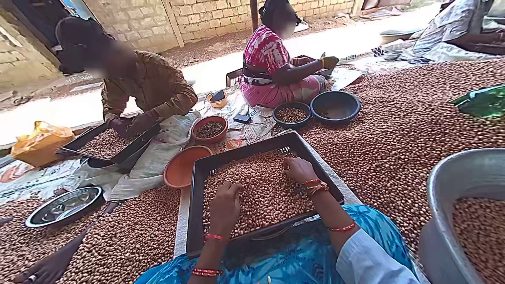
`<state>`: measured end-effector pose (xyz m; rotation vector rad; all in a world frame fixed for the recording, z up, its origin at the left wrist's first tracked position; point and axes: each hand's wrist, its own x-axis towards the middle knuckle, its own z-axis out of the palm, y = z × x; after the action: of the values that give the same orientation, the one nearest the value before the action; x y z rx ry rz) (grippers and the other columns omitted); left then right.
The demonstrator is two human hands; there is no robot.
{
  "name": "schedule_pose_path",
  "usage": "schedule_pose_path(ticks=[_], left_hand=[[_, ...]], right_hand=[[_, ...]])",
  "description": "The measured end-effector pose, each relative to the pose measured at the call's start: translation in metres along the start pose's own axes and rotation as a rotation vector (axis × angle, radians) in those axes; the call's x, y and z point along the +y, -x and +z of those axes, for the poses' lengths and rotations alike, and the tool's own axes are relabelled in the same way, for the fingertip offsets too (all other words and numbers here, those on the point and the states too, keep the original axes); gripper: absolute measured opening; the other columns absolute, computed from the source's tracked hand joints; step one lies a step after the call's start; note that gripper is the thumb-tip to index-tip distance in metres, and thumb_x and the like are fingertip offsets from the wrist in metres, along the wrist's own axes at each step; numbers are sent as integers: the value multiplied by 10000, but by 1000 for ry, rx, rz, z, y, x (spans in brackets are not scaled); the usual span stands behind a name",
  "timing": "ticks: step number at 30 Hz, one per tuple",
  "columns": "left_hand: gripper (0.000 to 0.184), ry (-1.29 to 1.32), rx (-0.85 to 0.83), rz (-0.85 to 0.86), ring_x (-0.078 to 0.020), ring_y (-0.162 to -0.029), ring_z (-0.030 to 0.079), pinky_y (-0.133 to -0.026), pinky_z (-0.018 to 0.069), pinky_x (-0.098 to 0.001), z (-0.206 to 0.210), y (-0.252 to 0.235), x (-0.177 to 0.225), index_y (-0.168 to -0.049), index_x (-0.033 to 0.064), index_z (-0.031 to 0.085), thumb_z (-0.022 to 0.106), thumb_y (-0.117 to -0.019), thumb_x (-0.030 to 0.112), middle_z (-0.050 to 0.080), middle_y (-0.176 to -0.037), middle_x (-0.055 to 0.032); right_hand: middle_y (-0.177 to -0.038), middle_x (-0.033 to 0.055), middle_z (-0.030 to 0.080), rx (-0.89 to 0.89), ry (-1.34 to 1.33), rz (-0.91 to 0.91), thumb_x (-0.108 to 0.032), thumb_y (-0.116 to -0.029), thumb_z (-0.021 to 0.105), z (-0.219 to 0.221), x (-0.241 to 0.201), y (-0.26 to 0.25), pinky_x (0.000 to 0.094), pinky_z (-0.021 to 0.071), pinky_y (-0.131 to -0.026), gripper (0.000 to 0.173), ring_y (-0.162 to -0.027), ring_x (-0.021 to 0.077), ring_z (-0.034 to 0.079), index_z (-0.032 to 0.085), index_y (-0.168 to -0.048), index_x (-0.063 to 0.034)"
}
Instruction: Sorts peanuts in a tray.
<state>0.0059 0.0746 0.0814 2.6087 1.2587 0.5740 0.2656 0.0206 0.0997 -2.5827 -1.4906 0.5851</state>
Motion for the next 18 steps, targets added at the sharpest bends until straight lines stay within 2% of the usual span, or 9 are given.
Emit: schedule_pose_path(ticks=[5, 7, 8, 10, 12, 14, 15, 17, 18], left_hand=[[250, -32, -106, -52, -392, -1158, 655, -922, 549, -539, -1, -5, 5, -1222, 126, 753, 600, -1026, 155, 689, -1203, -198], [273, -50, -159, -75, -383, -1207, 630, -947, 541, -535, -2, -8, 6, -1263, 141, 733, 596, -1030, 175, 666, -1261, -193], [279, -53, -174, -87, -380, -1218, 624, -954, 539, -535, -2, -9, 6, -1274, 144, 725, 594, -1029, 174, 656, -1279, -194], [290, -50, -202, -108, -382, -1236, 613, -967, 534, -530, -3, -11, 6, -1290, 136, 710, 600, -1024, 164, 641, -1307, -195], [299, -27, -235, -125, -380, -1242, 605, -984, 528, -522, -4, -13, 3, -1299, 126, 696, 609, -1018, 178, 631, -1309, -196], [278, 35, -216, -130, -371, -1193, 630, -965, 531, -526, -2, -13, -2, -1253, 105, 712, 640, -1002, 199, 652, -1243, -194], [263, 101, -183, -136, -358, -1136, 654, -950, 534, -524, -2, -13, -5, -1218, 84, 724, 656, -992, 199, 672, -1191, -189], [227, 321, -46, -163, -290, -903, 708, -838, 567, -475, 0, -12, -15, -1140, 15, 725, 668, -956, 135, 720, -1029, -169], [222, 428, -14, -202, -235, -811, 709, -778, 581, -428, -2, -13, -20, -1144, 2, 696, 631, -959, 107, 723, -980, -143]], right_hand=[[-1259, 214, 684, -21, 1, -3, -252, -969, 648, -1, 1, 1, 616, 481, -980, 310, -1220, 400, 631, 716, -1198, -55], [-1179, 199, 709, -4, -95, -73, -283, -961, 665, -3, 6, -1, 608, 487, -954, 308, -1147, 382, 657, 729, -1174, -70], [-1091, 174, 722, 20, -206, -145, -275, -961, 671, -4, 10, -3, 569, 505, -903, 286, -1042, 343, 677, 734, -1147, -68], [-878, 59, 691, 65, -621, -333, -165, -984, 643, -3, 15, -4, 346, 531, -719, 180, -749, 145, 644, 691, -1083, -22], [-828, 7, 712, 14, -1160, -448, -33, -1016, 472, -5, 7, 3, 253, 588, -653, 80, -694, 88, 699, 550, -1032, -32], [-834, -8, 688, -3, -1392, -477, -30, -951, 329, -7, -5, 13, 232, 558, -590, 174, -665, 84, 676, 470, -1021, -104], [-806, -36, 637, -3, -1404, -478, -33, -914, 330, -8, -10, 17, 201, 497, -529, 192, -606, 49, 604, 469, -1011, -122], [-703, -80, 500, -5, -1278, -471, -39, -912, 415, -7, -17, 24, 155, 346, -435, 140, -492, -7, 423, 505, -983, -121], [-682, -79, 468, 10, -1124, -474, -65, -958, 483, -8, -19, 26, 167, 315, -446, 83, -486, -6, 379, 547, -1002, -95]])
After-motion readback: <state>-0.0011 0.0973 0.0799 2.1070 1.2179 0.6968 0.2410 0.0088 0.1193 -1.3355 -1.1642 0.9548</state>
